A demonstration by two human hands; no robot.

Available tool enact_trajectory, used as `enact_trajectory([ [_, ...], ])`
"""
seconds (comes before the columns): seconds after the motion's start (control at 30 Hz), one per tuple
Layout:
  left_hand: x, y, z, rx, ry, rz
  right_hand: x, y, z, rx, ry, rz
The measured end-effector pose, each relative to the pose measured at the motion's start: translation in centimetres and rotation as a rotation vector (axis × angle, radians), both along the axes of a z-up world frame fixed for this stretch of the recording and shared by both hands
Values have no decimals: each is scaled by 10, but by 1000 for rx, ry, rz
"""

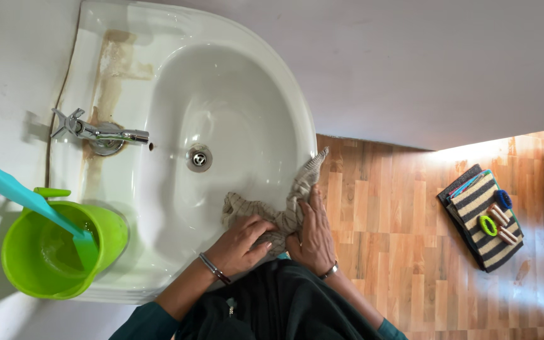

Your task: The person cleans a white pedestal sink using a cloth and water from a green bucket. They wipe the basin, faucet, and surrounding surfaces, then move to clean the sink's pedestal base.

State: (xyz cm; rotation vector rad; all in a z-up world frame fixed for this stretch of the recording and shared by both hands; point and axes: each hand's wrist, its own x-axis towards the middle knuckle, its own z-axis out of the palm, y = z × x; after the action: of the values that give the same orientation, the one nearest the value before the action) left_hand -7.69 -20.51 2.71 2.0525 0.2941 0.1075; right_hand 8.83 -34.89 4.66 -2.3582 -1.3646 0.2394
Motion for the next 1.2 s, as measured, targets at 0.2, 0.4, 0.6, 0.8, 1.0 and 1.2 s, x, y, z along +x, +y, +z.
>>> enact_trajectory([
  [0.2,39,-5,-52,-40,143,-79,42,79,5,-255,-251,111],
  [0.4,102,56,-74,109,443,-84,63,174,-8,-511,-597,198],
  [0.6,109,97,-106,320,366,91,89,249,-36,-529,-689,205],
  [0.8,72,161,-125,445,780,324,67,362,-57,-126,-446,381],
  [1.0,28,123,-97,352,1168,122,-14,371,-103,320,-62,655],
  [1.2,-32,82,-18,72,1030,32,-74,299,-127,194,408,846],
])
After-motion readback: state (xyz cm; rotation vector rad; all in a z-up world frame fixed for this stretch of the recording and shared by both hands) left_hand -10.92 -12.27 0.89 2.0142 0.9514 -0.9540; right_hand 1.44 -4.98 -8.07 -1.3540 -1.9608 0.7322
